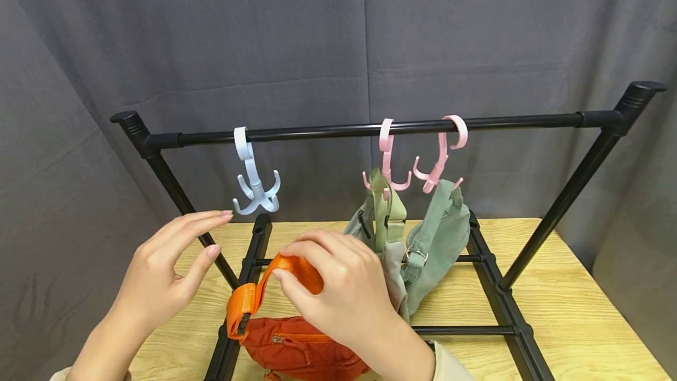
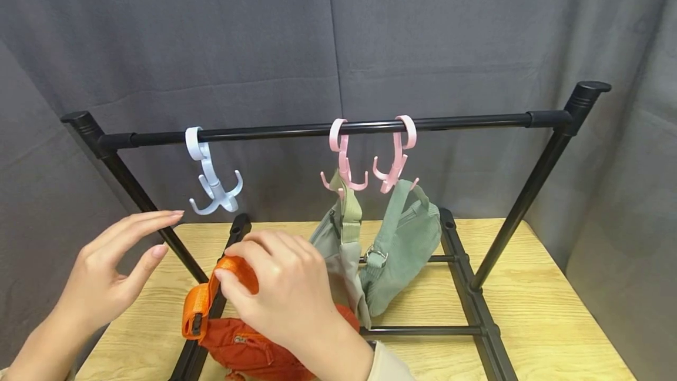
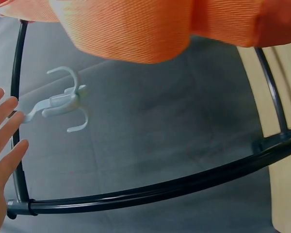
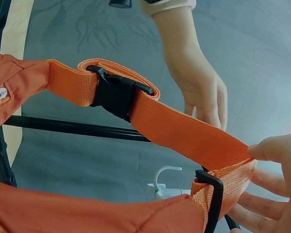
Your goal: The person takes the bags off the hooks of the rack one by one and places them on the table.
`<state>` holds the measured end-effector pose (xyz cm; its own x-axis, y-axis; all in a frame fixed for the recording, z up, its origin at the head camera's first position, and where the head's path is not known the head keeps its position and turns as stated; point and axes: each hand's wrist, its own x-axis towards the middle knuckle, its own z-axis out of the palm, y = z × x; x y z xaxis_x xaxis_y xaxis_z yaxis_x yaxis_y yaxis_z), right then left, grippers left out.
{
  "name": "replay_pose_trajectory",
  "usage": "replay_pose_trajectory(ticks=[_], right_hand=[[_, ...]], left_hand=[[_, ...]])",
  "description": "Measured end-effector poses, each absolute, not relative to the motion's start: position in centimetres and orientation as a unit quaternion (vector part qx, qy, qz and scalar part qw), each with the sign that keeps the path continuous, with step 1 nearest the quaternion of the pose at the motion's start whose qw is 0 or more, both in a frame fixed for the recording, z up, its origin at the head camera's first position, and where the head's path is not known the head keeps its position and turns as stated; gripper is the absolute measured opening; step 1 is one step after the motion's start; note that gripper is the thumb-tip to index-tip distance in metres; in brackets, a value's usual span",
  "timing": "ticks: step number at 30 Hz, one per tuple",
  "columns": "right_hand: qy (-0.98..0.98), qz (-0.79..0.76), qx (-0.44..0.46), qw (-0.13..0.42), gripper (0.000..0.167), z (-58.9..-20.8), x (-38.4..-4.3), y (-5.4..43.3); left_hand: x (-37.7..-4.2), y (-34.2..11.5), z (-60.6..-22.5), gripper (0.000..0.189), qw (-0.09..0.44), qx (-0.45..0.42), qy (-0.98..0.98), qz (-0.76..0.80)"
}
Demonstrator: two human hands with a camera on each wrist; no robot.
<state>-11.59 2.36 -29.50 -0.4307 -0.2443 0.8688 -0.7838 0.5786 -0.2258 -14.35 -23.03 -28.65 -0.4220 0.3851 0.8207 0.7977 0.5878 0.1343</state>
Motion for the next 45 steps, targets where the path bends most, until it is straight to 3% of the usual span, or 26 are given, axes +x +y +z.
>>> replay_pose_trajectory(ticks=[8,15,23,35,45], right_hand=[[-0.78,0.321,0.329,0.425,0.015,-29.3,-11.8,2.4],[-0.783,0.326,0.329,0.415,0.014,-29.0,-12.6,2.1],[-0.789,0.328,0.323,0.407,0.014,-29.0,-13.6,1.8],[-0.787,0.343,0.309,0.409,0.013,-29.3,-14.4,1.6],[-0.783,0.355,0.308,0.406,0.011,-29.3,-14.6,1.6]], left_hand=[[-13.5,-24.0,-30.4,0.035,0.33,-0.345,-0.84,-0.258],[-13.3,-24.8,-32.6,0.056,0.26,-0.323,-0.873,-0.258],[-13.2,-25.4,-35.2,0.06,0.196,-0.308,-0.883,-0.297],[-13.8,-26.2,-38.2,0.066,0.148,-0.29,-0.879,-0.347],[-13.8,-25.8,-39.6,0.074,0.012,-0.194,-0.904,-0.38]])
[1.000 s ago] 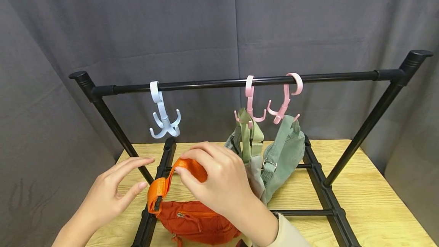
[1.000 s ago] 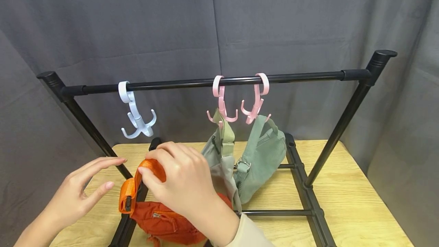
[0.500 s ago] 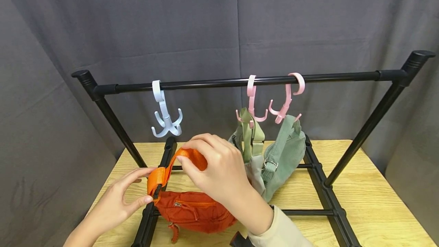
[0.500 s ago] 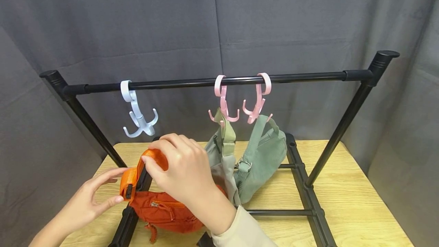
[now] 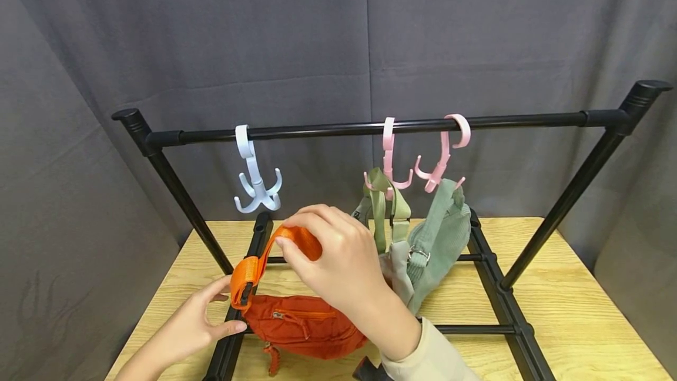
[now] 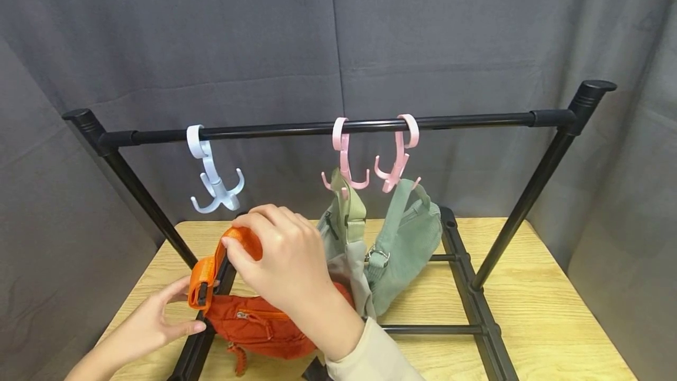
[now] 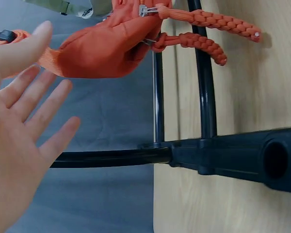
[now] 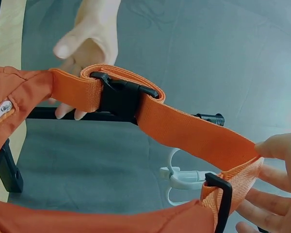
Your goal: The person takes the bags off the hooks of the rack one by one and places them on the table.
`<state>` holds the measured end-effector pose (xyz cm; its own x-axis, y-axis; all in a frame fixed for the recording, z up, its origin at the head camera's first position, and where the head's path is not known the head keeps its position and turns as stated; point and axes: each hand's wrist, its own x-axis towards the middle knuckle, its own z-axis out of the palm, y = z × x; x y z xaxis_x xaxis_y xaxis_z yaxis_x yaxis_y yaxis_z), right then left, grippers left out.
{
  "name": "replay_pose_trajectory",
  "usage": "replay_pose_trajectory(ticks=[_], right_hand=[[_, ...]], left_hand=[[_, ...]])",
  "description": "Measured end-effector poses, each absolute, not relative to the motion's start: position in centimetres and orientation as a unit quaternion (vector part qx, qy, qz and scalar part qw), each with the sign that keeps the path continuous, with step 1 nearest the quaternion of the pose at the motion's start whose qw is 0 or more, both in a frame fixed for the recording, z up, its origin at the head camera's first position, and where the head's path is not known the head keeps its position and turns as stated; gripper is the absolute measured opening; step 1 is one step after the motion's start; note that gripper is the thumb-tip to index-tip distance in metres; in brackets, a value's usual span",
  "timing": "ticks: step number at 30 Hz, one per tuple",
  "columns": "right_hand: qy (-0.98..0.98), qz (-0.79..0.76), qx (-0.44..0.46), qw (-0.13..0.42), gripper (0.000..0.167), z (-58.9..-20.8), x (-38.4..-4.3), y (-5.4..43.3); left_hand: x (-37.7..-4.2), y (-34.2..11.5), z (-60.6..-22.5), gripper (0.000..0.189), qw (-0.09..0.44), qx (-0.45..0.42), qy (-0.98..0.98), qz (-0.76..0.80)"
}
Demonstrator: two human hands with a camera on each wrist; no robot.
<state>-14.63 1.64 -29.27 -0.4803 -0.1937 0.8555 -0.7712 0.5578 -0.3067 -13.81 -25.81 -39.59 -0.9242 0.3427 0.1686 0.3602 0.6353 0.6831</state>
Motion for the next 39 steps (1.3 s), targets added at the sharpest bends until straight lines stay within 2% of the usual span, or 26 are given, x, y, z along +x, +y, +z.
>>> replay_pose_trajectory(ticks=[6,12,20,25,33,39], right_hand=[[-0.781,0.356,0.31,0.41,0.011,-29.1,-14.7,1.7],[-0.779,0.362,0.307,0.408,0.011,-29.1,-14.5,1.8],[-0.773,0.364,0.311,0.416,0.011,-29.0,-14.2,1.9],[-0.768,0.375,0.312,0.416,0.015,-28.8,-14.0,2.1],[-0.766,0.379,0.312,0.415,0.017,-28.4,-13.7,2.5],[-0.768,0.381,0.311,0.411,0.02,-28.5,-13.7,2.7]], left_hand=[[-14.1,-25.8,-40.6,0.069,0.011,-0.217,-0.898,-0.384],[-14.1,-25.7,-41.0,0.066,0.012,-0.204,-0.901,-0.383],[-13.6,-25.8,-41.0,0.044,0.003,-0.196,-0.89,-0.413],[-13.4,-25.8,-40.9,0.033,0.034,-0.168,-0.877,-0.448],[-13.3,-25.8,-40.8,0.033,0.082,-0.116,-0.856,-0.497],[-13.3,-25.9,-40.7,0.023,0.096,-0.135,-0.832,-0.529]])
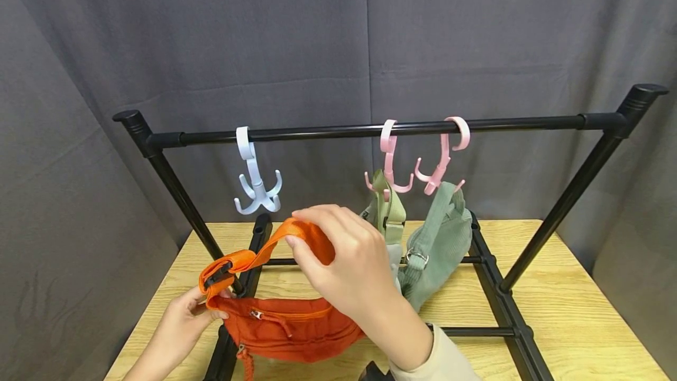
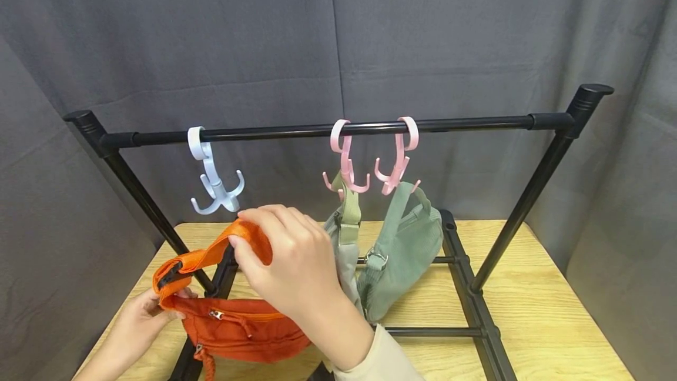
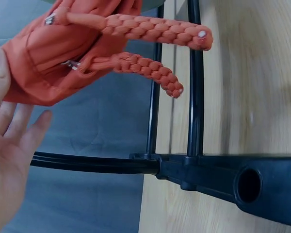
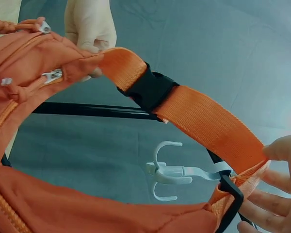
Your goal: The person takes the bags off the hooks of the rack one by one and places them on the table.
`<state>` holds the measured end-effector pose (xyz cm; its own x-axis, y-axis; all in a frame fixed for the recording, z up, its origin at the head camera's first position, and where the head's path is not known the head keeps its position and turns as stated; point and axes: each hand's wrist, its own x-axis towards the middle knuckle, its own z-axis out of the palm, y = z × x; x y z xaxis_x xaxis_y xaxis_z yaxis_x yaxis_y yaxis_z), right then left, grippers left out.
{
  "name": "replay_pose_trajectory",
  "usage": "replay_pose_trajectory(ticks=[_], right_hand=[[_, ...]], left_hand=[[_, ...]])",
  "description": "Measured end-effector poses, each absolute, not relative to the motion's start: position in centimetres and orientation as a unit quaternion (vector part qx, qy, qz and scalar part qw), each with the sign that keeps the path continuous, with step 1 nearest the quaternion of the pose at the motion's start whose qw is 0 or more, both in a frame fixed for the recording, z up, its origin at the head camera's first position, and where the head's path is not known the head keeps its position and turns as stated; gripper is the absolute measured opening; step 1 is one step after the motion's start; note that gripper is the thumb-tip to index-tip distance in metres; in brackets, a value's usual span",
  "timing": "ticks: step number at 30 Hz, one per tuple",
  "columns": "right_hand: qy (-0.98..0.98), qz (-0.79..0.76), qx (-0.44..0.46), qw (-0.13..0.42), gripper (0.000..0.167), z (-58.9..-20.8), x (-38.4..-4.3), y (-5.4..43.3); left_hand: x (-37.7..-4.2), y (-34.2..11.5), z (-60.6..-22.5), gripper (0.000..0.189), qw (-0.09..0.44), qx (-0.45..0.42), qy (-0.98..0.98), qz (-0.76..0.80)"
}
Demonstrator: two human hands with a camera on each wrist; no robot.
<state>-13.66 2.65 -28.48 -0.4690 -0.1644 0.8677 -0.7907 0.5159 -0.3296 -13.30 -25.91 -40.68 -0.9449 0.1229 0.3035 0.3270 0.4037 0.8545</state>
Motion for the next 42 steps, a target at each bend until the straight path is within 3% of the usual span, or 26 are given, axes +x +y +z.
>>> replay_pose_trajectory(ticks=[5,11,19,34,42], right_hand=[[-0.776,0.374,0.3,0.409,0.022,-28.7,-13.9,2.8],[-0.789,0.364,0.29,0.4,0.021,-29.1,-13.8,2.9],[-0.801,0.364,0.284,0.382,0.019,-29.5,-13.6,3.1],[-0.813,0.345,0.283,0.373,0.016,-31.0,-13.5,3.5],[-0.822,0.325,0.283,0.373,0.014,-32.2,-13.3,3.4]], left_hand=[[-13.6,-26.1,-40.9,0.028,0.121,-0.175,-0.796,-0.566],[-13.8,-26.4,-40.9,0.04,0.164,-0.158,-0.73,-0.644],[-13.6,-26.4,-39.6,0.029,0.209,-0.125,-0.687,-0.685],[-13.3,-26.0,-37.8,0.02,0.224,-0.08,-0.626,-0.743],[-13.5,-26.0,-37.2,0.017,0.227,-0.097,-0.545,-0.801]])
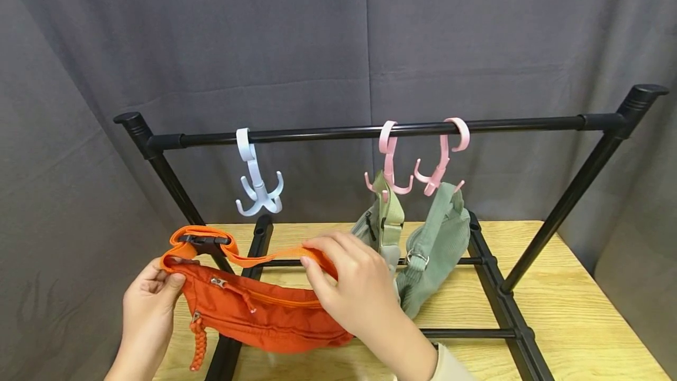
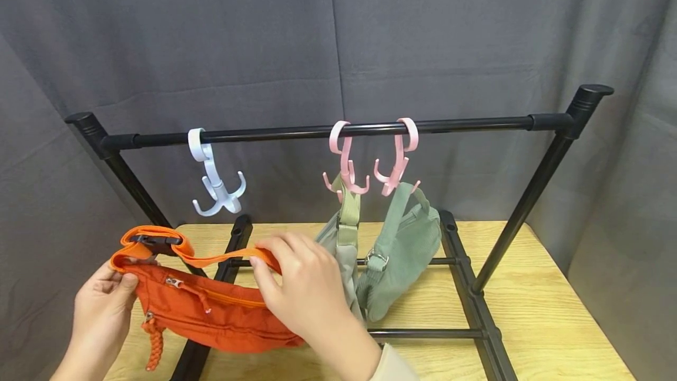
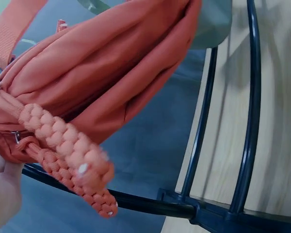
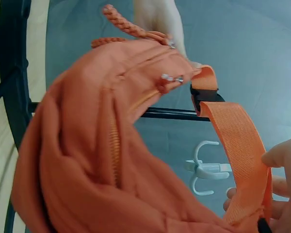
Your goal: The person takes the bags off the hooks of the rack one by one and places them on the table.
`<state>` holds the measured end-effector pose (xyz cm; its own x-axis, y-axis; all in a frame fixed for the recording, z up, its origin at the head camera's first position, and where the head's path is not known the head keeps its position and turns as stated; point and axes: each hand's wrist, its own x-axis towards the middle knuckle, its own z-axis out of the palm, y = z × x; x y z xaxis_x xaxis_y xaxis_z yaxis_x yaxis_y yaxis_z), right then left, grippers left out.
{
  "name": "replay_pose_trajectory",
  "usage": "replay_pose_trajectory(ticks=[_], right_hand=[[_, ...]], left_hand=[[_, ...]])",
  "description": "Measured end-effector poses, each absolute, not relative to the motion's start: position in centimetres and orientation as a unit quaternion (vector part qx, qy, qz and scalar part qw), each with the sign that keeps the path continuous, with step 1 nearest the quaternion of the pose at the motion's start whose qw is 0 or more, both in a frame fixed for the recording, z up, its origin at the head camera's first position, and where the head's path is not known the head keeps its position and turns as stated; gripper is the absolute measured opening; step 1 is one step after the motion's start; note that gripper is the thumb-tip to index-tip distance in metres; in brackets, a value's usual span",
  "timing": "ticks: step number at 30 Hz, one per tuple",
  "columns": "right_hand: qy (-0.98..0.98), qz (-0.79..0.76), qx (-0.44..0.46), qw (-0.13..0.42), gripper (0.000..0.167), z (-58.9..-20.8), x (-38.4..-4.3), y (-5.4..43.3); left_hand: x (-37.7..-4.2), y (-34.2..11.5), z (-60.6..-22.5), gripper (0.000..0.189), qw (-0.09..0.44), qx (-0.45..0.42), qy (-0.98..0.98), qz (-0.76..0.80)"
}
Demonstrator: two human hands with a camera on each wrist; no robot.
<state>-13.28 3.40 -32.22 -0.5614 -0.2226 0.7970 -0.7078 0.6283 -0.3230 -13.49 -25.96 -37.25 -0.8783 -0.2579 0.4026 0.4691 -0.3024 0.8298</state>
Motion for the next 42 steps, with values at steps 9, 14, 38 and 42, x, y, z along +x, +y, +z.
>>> replay_pose_trajectory(ticks=[9,14,38,42], right_hand=[[-0.823,0.316,0.294,0.369,0.01,-33.8,-13.2,3.6],[-0.819,0.318,0.305,0.366,0.01,-34.5,-13.2,4.0],[-0.825,0.294,0.345,0.337,0.015,-37.2,-12.6,5.4],[-0.821,0.286,0.352,0.346,0.019,-37.7,-12.6,5.8]], left_hand=[[-13.2,-24.9,-35.8,0.012,0.276,-0.076,-0.498,-0.819],[-12.8,-24.4,-35.1,0.01,0.296,-0.045,-0.505,-0.809],[-12.3,-23.0,-33.4,0.009,0.329,-0.017,-0.492,-0.806],[-12.3,-23.0,-33.4,0.011,0.332,-0.022,-0.492,-0.805]])
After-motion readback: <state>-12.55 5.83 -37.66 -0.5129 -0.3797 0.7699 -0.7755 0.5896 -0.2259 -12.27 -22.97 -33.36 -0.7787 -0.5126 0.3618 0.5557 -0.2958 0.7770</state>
